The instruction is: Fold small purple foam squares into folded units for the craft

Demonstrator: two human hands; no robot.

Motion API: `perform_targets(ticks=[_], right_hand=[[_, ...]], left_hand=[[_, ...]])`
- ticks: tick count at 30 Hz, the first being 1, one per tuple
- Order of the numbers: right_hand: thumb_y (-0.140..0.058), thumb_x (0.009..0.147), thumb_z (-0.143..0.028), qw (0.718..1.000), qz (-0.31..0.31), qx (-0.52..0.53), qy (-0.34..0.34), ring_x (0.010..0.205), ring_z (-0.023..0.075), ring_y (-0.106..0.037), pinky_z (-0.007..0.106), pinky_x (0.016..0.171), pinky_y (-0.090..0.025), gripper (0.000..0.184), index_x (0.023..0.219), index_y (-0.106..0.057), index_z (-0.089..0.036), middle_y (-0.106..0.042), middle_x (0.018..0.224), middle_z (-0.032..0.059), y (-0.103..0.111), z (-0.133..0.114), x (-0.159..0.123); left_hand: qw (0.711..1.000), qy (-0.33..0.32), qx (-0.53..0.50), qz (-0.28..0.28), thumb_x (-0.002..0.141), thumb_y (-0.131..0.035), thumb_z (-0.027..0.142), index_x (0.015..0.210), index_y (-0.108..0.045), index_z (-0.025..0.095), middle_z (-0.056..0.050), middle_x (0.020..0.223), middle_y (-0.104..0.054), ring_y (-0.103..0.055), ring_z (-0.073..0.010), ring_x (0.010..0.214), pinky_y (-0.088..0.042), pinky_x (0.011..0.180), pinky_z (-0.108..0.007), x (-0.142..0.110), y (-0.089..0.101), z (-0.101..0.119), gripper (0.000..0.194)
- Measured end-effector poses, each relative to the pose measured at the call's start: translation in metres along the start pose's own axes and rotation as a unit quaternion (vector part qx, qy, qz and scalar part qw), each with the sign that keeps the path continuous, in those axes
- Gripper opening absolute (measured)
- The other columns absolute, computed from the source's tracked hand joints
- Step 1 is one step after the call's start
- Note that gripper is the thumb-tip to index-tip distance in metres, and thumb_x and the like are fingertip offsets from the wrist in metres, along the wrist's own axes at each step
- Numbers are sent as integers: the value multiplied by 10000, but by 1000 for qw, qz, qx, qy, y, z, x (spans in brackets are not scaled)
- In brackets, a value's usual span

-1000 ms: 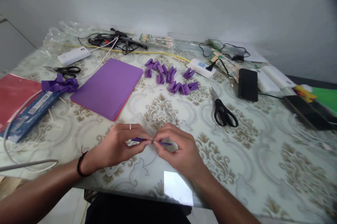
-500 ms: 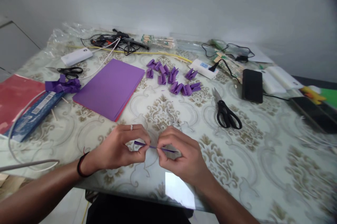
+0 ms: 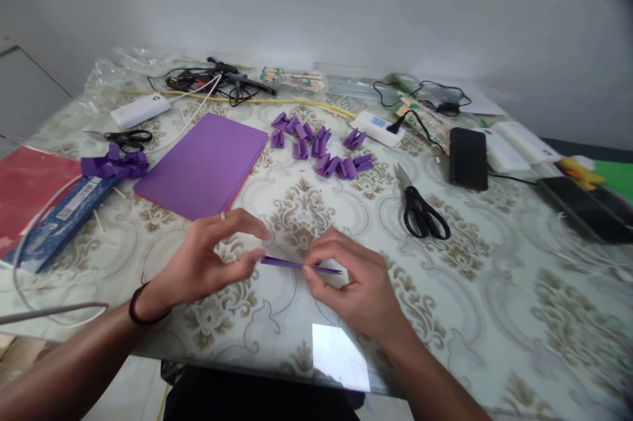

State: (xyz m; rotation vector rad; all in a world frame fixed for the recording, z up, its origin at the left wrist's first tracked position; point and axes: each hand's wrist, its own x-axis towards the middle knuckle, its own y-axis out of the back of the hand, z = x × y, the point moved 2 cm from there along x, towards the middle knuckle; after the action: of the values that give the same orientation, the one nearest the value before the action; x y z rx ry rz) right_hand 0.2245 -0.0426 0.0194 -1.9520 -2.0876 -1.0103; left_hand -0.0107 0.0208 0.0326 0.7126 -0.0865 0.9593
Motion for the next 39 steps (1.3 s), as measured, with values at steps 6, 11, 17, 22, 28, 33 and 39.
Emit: perform_targets(ticks=[6, 11, 17, 22, 28, 33, 39], right_hand=[[-655, 910, -23, 999, -29, 7, 12, 740, 161, -617, 311, 695, -521, 184, 880, -644, -204, -649, 808, 20, -16, -4, -2], [-652, 902, -25, 999, -26, 19, 8, 742, 161, -618, 305, 683, -511, 186, 866, -648, -207, -652, 813, 16, -13, -4, -1], [-670, 909, -66, 996, 49, 42, -58, 780, 174, -655, 323, 749, -532, 172, 857, -674, -230, -685, 834, 2, 12, 9, 1], [-800, 909, -304, 977, 34, 129, -168, 772, 190, -711, 312, 736, -571, 113, 947, -734, -221, -757, 834, 7, 1, 11, -2], [-798, 956, -289, 983, 9, 47, -178, 637, 153, -637, 283, 624, -499, 193, 788, -753, -207, -706, 697, -16, -23, -1, -6], [-827, 937, -168, 996, 31, 67, -57, 715, 161, -689, 282, 650, -542, 29, 950, -804, -181, -734, 818, 21, -23, -3, -9], [-696, 1047, -186, 998, 22, 67, 4, 812, 180, -711, 319, 728, -596, 179, 1170, -822, -217, -777, 946, 60, -18, -5, -8]], left_hand=[[995, -68, -8, -75, 1040, -713, 202, 1072, -793, 172, -59, 952, -854, -812, -159, 818, -624, 756, -225, -6, -27, 5, 91], [995, -70, 0, -76, 1050, -700, 211, 1064, -814, 179, -61, 929, -875, -823, -168, 754, -610, 687, -226, -8, -22, 6, 119], [999, 22, 18, 16, 1007, -747, 206, 987, -832, 228, -13, 903, -880, -818, -161, 732, -599, 652, -209, -2, -6, 2, 90], [982, 131, -97, 93, 1004, -749, 305, 966, -775, 195, -21, 843, -829, -780, -167, 734, -599, 621, -221, -6, -20, -3, 119], [977, 153, -143, -48, 1015, -745, 335, 985, -737, 193, -19, 852, -813, -759, -159, 758, -589, 670, -224, -10, -38, -1, 145], [985, 105, -83, -108, 1016, -733, 265, 974, -810, 202, 19, 768, -780, -693, -118, 664, -528, 646, -192, -8, -35, 2, 108], [993, 54, -32, -101, 1054, -688, 298, 812, -740, 164, 59, 594, -601, -502, -81, 512, -404, 521, -193, -9, -37, 1, 282]])
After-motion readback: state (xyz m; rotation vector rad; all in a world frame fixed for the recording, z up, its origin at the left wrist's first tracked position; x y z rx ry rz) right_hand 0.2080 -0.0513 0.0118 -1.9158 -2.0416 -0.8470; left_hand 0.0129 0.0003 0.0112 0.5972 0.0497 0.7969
